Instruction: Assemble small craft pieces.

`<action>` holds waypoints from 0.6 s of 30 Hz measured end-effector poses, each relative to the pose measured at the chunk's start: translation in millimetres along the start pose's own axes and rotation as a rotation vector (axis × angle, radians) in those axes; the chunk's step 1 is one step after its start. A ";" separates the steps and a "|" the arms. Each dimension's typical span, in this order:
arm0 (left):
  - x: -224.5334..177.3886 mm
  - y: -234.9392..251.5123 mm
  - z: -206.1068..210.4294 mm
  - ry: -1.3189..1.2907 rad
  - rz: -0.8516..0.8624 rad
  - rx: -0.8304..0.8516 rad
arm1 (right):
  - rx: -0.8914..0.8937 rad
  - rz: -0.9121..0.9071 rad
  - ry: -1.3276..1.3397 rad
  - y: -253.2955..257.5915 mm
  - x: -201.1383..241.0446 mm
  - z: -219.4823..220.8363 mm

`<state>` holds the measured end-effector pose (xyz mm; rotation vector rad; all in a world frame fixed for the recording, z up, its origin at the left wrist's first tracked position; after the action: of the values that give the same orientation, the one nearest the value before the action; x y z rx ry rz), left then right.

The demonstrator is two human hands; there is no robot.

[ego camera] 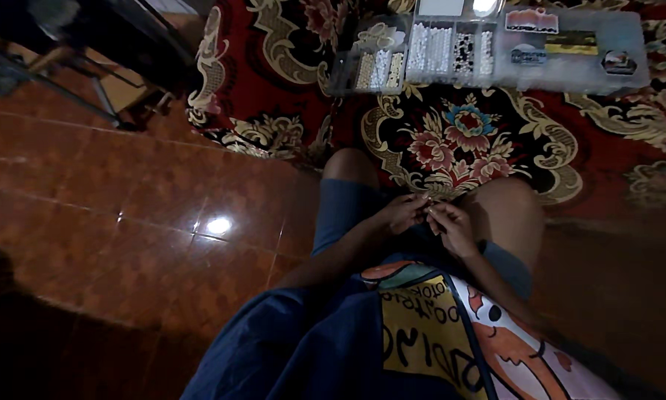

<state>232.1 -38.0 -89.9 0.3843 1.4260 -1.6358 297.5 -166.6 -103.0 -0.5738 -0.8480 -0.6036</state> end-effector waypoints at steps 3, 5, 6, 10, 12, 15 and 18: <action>-0.2 0.2 0.5 -0.006 -0.011 0.000 | -0.004 -0.003 -0.011 -0.2 0.0 -0.4; -1.8 -0.5 0.9 -0.021 -0.029 -0.004 | -0.005 -0.003 -0.020 -0.3 0.4 -0.1; -2.6 -0.7 1.0 -0.026 -0.033 -0.004 | -0.005 -0.002 -0.018 -0.1 0.1 -0.2; -0.9 1.4 0.5 -0.028 -0.022 -0.006 | -0.008 -0.008 0.011 0.0 -0.8 -1.2; -0.9 2.0 -0.4 -0.047 -0.008 -0.039 | -0.007 -0.009 0.018 0.0 -0.5 -1.2; -2.7 1.2 -0.7 -0.076 -0.004 -0.078 | 0.000 -0.015 0.024 0.0 -0.7 -1.1; -2.4 1.4 -1.1 -0.079 0.005 -0.087 | 0.000 -0.016 0.026 0.1 -0.5 -1.2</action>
<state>234.2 -35.9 -89.4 0.2701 1.4298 -1.5615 297.9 -167.2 -104.1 -0.5585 -0.8288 -0.6249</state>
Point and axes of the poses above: each hand's wrist, its own y-axis towards the middle knuckle, its own z-axis out of the palm, x = y × z, the point moved 4 cm from there along y, towards the middle knuckle, and after that the axes turned 13 degrees about y, right-handed, at the moved point
